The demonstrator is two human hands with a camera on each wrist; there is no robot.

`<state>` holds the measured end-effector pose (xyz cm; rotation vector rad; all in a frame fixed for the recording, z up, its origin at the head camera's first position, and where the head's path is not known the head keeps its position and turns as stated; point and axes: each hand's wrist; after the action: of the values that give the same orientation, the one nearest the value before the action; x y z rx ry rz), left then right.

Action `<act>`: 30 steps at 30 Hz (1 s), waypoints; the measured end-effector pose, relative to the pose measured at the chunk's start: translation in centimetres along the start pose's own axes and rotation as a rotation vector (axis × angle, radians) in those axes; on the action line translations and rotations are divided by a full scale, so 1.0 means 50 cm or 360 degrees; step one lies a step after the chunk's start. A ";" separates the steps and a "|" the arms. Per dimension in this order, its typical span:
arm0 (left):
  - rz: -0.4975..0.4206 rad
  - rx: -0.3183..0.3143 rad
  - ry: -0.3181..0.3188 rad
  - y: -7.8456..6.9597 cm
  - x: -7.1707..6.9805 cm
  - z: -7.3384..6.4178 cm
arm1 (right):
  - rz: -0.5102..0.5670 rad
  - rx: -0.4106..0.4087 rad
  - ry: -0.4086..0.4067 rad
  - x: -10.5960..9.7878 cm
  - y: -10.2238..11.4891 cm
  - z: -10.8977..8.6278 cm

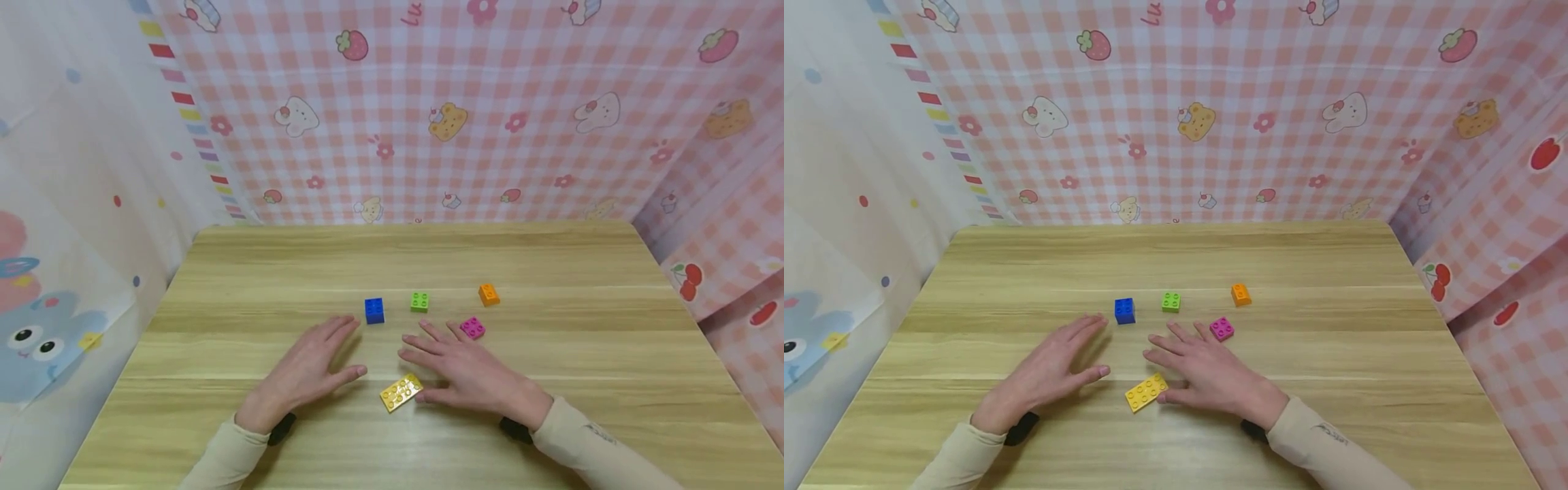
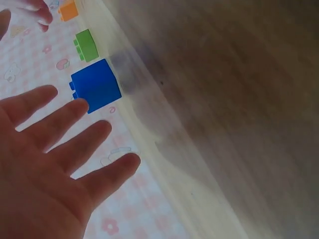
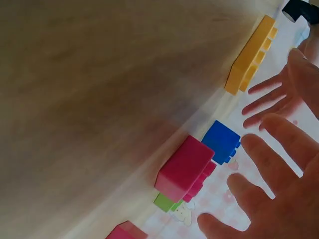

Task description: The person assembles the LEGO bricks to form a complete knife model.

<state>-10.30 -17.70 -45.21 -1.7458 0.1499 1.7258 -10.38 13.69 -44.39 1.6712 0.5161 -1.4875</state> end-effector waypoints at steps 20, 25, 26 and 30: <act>-0.0233 0.0002 0.0236 0.014 -0.006 -0.001 | -0.0061 -0.0184 0.0156 0.019 0.023 0.049; -0.0333 -0.0069 0.0208 0.025 -0.011 0.012 | -0.0116 -0.0214 0.0180 0.023 0.029 0.056; -0.0358 -0.0085 0.0194 0.028 -0.011 0.016 | -0.0118 -0.0222 0.0174 0.023 0.030 0.056; -0.0480 -0.0157 0.0122 0.035 -0.015 0.035 | -0.0080 -0.0219 0.0131 0.019 0.031 0.052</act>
<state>-12.79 -18.42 -44.98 -1.8016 -0.1609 1.4699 -10.60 10.57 -44.76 1.6267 0.6944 -1.3905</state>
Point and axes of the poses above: each hand's wrist, its own z-axis towards the middle knuckle, its own x-axis out of the palm, y = z × x
